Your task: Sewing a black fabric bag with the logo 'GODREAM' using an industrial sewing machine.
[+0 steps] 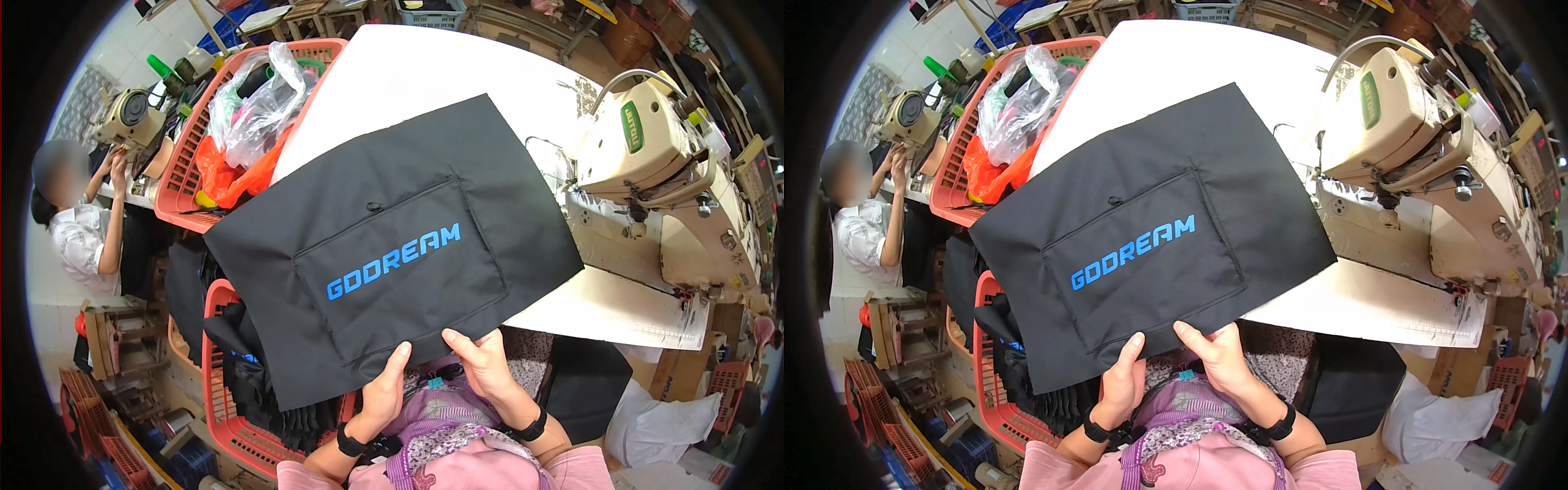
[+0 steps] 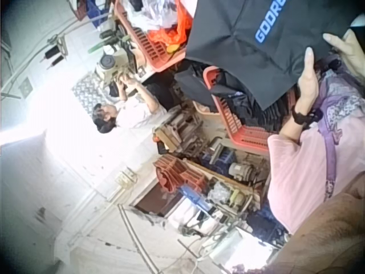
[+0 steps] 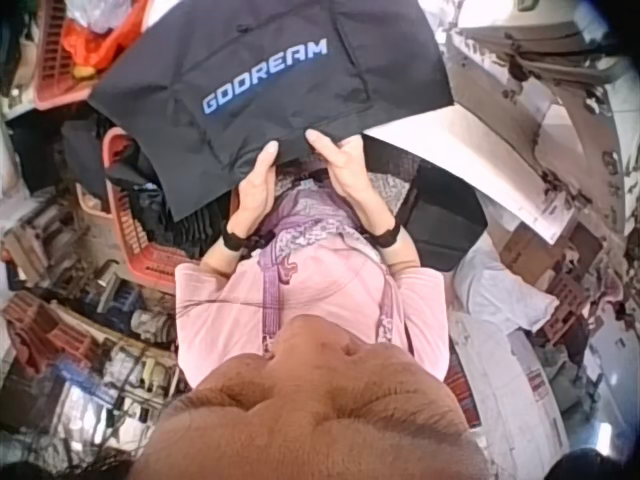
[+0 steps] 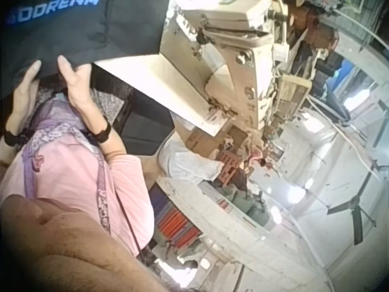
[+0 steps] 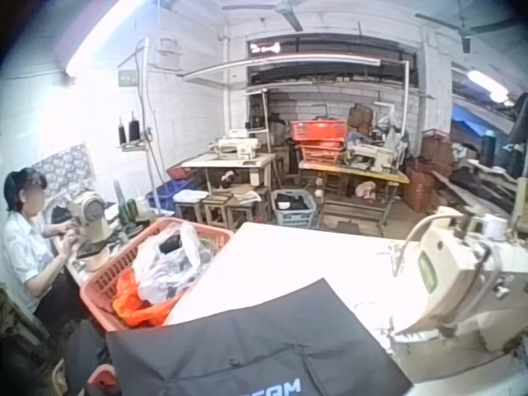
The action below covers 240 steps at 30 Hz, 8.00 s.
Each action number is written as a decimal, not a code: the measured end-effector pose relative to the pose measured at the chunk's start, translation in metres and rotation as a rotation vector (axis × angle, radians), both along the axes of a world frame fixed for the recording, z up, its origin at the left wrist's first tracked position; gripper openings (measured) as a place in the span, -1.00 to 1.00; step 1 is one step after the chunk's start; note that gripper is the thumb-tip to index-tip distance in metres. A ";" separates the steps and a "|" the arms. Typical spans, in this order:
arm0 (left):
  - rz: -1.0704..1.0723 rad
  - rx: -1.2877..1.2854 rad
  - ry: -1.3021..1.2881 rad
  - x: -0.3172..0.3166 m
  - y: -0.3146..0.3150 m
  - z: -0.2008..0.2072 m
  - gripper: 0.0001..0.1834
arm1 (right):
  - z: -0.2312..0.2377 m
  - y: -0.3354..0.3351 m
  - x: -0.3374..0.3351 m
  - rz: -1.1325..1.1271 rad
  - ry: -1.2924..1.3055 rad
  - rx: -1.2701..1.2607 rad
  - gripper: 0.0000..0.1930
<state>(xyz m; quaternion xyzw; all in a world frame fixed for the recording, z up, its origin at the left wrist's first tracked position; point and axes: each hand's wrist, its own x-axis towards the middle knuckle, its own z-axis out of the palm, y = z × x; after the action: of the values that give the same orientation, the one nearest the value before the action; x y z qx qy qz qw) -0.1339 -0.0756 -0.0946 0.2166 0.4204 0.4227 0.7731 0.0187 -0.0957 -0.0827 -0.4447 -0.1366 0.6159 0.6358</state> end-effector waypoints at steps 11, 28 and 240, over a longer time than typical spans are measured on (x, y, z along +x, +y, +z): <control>0.092 0.028 0.044 0.005 0.001 -0.002 -0.58 | 0.003 0.002 -0.001 0.024 -0.035 -0.014 -0.77; 0.166 0.053 0.127 -0.004 0.007 -0.005 -0.49 | -0.007 -0.002 0.012 -0.181 0.069 -0.090 -0.74; 0.543 0.099 0.255 -0.082 0.042 -0.005 -0.45 | 0.023 0.086 0.051 0.128 -1.846 0.284 -0.64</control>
<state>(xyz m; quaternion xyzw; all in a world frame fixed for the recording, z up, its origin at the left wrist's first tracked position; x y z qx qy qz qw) -0.2163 -0.0335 -0.0995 0.1853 0.5354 0.6033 0.5612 0.0699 -0.0093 -0.0597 -0.6674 -0.6856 0.0302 0.2891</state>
